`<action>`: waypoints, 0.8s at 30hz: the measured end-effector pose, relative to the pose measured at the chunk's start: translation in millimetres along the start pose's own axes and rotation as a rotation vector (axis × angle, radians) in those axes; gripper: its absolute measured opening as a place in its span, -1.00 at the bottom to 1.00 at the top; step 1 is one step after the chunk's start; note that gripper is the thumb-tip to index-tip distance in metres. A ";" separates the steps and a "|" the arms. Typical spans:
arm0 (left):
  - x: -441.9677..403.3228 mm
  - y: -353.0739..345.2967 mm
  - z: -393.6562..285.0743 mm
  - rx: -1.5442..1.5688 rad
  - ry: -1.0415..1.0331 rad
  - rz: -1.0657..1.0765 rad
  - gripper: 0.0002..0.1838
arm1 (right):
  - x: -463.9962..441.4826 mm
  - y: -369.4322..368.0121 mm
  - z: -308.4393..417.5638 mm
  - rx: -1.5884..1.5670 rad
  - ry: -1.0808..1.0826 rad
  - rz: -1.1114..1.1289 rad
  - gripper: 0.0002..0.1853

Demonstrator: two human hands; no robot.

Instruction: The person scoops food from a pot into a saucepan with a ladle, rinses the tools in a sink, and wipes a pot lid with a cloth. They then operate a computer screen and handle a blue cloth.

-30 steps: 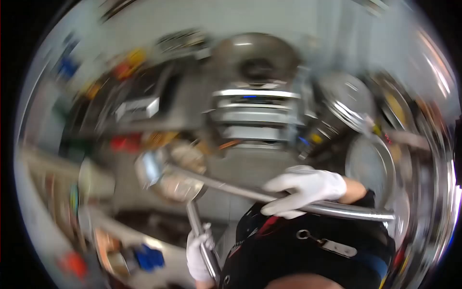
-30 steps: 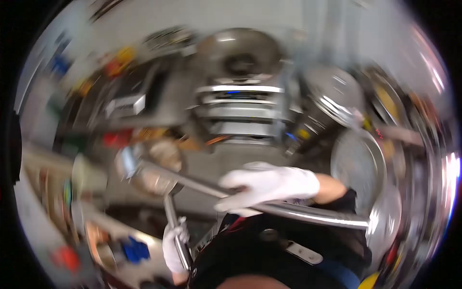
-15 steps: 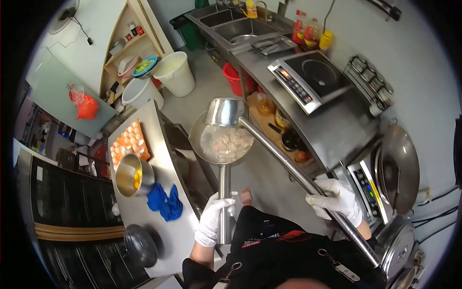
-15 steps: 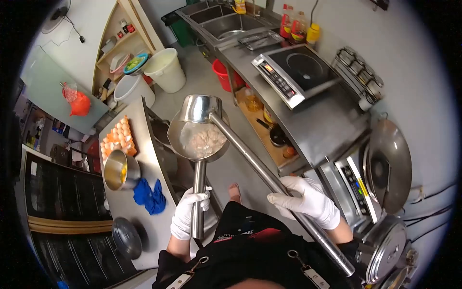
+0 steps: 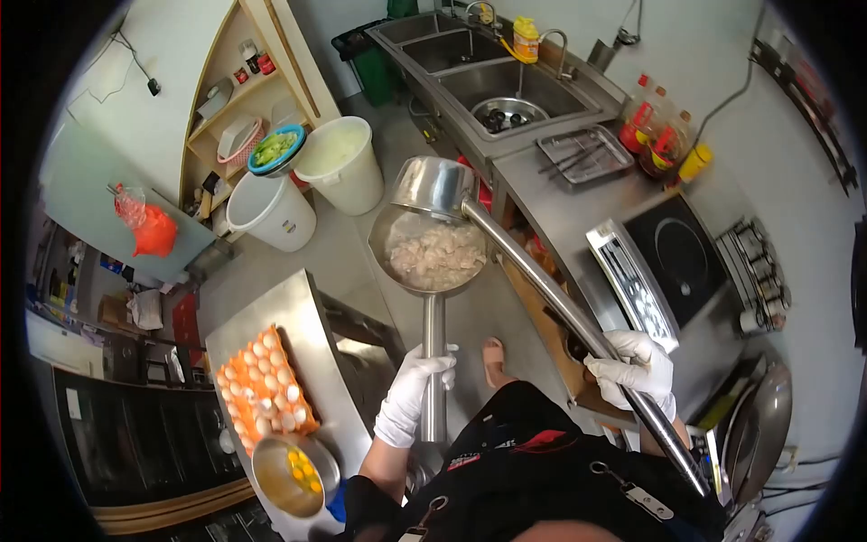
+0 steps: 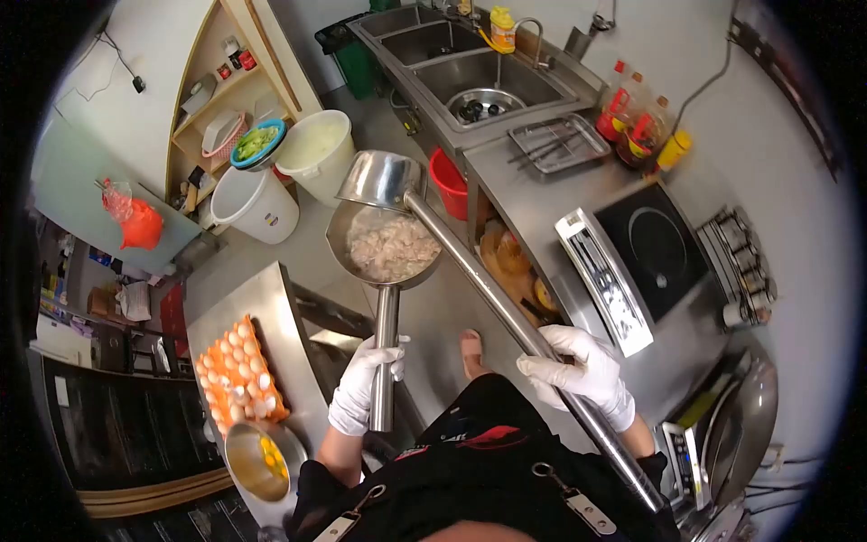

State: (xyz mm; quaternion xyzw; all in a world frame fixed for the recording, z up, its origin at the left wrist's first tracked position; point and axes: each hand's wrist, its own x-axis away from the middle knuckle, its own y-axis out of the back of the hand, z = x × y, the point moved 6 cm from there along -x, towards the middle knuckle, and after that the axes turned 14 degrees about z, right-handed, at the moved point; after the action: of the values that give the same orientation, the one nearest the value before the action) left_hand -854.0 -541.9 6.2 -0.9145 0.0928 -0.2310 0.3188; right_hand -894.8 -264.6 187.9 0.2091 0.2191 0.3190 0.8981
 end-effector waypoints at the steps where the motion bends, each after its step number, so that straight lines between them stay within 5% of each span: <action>1: -19.9 8.5 -13.5 0.007 0.002 -0.010 -0.63 | -21.7 0.6 -22.3 -0.131 -0.154 0.090 -0.87; 3: -59.0 23.1 -50.3 -0.021 -0.012 -0.036 -0.63 | -75.1 11.6 -54.9 -0.229 -0.206 0.000 -0.85; 5: -87.7 33.4 -87.3 -0.038 -0.030 -0.099 -0.60 | -129.4 14.4 -90.0 -0.792 -0.588 0.145 -0.84; 14: -236.2 125.7 -272.9 -0.127 -0.069 -0.112 -0.56 | -362.9 53.9 -175.8 -0.638 -0.601 0.224 -0.86; 24: -436.9 247.7 -501.0 -0.304 0.016 -0.052 -0.58 | -604.3 47.3 -266.4 -0.832 -0.544 0.117 -0.80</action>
State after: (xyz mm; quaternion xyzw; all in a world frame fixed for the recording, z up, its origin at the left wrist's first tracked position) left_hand -1483.5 -867.2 38.1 -0.9525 0.1055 -0.2297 0.1700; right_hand -1481.2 -569.9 152.0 -0.0794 -0.1812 0.3630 0.9105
